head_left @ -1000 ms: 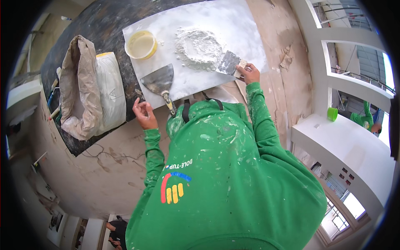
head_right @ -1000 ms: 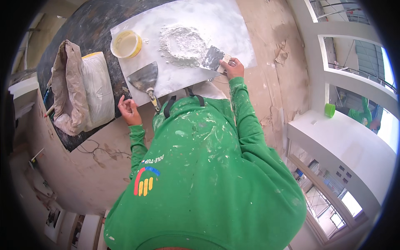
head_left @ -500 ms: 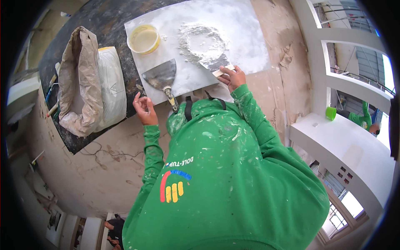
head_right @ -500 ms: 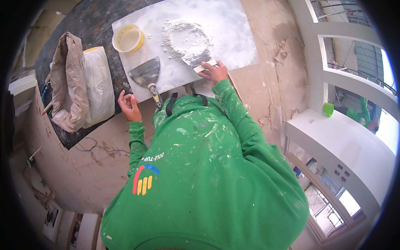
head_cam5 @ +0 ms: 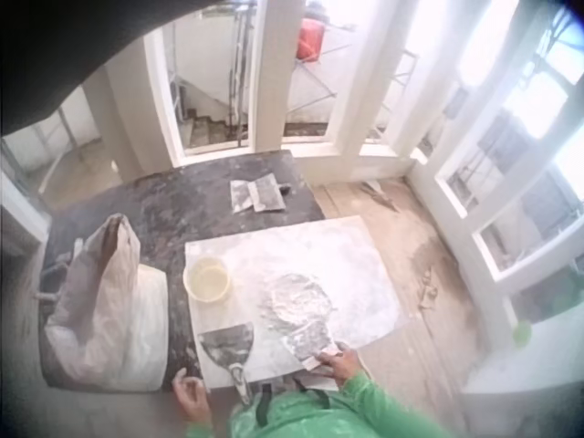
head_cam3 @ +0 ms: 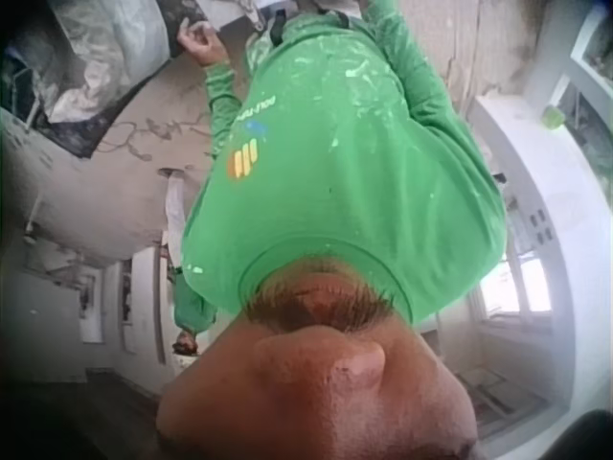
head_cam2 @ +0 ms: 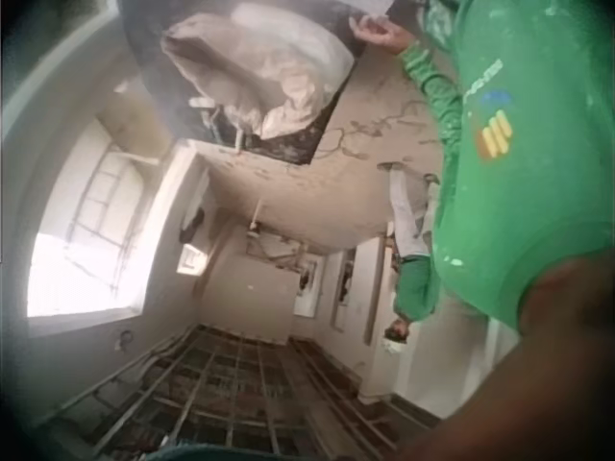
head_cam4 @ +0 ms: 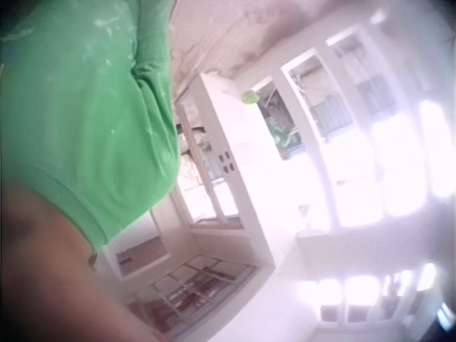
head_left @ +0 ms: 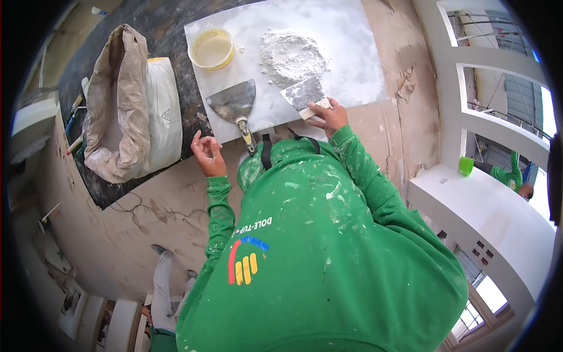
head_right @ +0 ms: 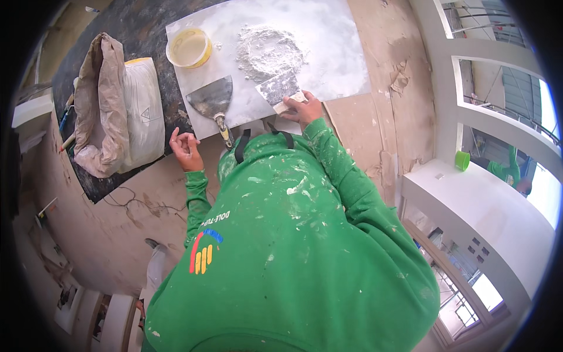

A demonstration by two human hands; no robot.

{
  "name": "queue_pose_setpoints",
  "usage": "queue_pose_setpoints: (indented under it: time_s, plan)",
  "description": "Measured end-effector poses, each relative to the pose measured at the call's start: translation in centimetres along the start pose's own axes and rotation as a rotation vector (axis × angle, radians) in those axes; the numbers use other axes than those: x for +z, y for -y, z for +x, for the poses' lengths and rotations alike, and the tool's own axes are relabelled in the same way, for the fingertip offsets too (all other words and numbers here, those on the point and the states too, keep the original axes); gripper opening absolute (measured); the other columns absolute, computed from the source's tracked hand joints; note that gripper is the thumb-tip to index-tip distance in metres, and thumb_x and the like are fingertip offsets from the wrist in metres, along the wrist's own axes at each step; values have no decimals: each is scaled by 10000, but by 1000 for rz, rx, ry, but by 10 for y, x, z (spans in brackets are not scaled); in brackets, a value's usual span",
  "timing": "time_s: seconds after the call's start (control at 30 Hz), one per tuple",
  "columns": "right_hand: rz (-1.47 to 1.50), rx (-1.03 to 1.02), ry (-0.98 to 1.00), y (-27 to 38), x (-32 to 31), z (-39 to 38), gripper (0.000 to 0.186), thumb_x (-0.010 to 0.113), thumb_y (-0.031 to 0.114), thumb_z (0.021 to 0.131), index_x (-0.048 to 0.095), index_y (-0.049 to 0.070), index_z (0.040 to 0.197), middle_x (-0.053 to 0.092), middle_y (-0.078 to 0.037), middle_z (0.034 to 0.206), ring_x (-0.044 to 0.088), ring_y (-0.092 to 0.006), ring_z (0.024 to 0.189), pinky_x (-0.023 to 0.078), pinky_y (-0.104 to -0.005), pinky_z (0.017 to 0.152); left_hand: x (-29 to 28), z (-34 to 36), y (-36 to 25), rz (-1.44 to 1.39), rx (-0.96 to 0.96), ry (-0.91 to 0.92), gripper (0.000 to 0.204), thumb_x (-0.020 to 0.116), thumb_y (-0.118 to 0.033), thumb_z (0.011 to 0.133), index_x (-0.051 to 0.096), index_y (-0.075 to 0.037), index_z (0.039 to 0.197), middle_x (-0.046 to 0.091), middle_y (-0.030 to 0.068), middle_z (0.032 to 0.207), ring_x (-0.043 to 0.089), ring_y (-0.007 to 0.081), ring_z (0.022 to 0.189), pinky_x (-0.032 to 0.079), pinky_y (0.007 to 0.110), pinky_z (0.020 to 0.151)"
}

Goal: The person mixes a white powder with water on a board using a trowel and a smaller scraper. They then transfer the mixed compound to a larger trowel and apply it to a curved white surface on a scaffolding structure.

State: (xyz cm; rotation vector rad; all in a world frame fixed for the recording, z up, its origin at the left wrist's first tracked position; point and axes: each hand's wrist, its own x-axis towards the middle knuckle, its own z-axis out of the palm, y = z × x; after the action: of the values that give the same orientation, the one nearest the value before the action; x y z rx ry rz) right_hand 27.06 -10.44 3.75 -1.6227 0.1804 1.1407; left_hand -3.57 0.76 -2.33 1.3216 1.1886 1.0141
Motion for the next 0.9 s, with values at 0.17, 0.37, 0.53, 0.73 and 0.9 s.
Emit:
queue_pose_setpoints:
  time_s: [0.17, 0.37, 0.53, 0.73, 0.9]
  plan:
    - [70, 263, 58, -35, -6, 5, 347, 640, 85, 900, 478, -61, 1170, 608, -189, 1089, 678, -295, 942, 637, -375, 721, -2, -7, 5, -9, -43, 0, 457, 564, -56, 945, 377, 2, 1357, 555, 63, 938, 539, 108, 743, 494, 245, 698]
    - [286, 382, 123, -33, 40, 22, 312, 527, 127, 970, 432, -55, 1204, 582, -234, 1177, 661, -326, 1043, 617, -399, 835, 1, -2, 2, -35, -27, 23, 457, 564, -47, 943, 377, 7, 1356, 559, 64, 937, 538, 110, 742, 495, 242, 695]
    - [477, 304, 281, -9, 69, 14, 306, 475, 157, 996, 422, -36, 1227, 554, -217, 1251, 616, -306, 1139, 591, -449, 879, -1, 2, -3, 9, -2, 22, 454, 565, -44, 941, 381, 13, 1352, 560, 67, 932, 535, 110, 734, 490, 240, 688]
    - [381, 320, 409, -12, 73, 11, 331, 543, 235, 987, 482, 17, 1228, 599, -113, 1198, 611, -240, 1139, 564, -432, 909, 0, -6, -2, 5, -20, 19, 453, 561, -40, 943, 374, 11, 1352, 558, 68, 937, 541, 110, 745, 487, 243, 694]
    - [255, 449, 276, -44, 83, 15, 311, 559, 268, 985, 502, 62, 1212, 570, -49, 1101, 623, -190, 1024, 562, -409, 884, 1, -6, -4, -14, -7, -1, 458, 565, -47, 942, 377, 7, 1356, 558, 72, 944, 544, 113, 755, 491, 245, 697]
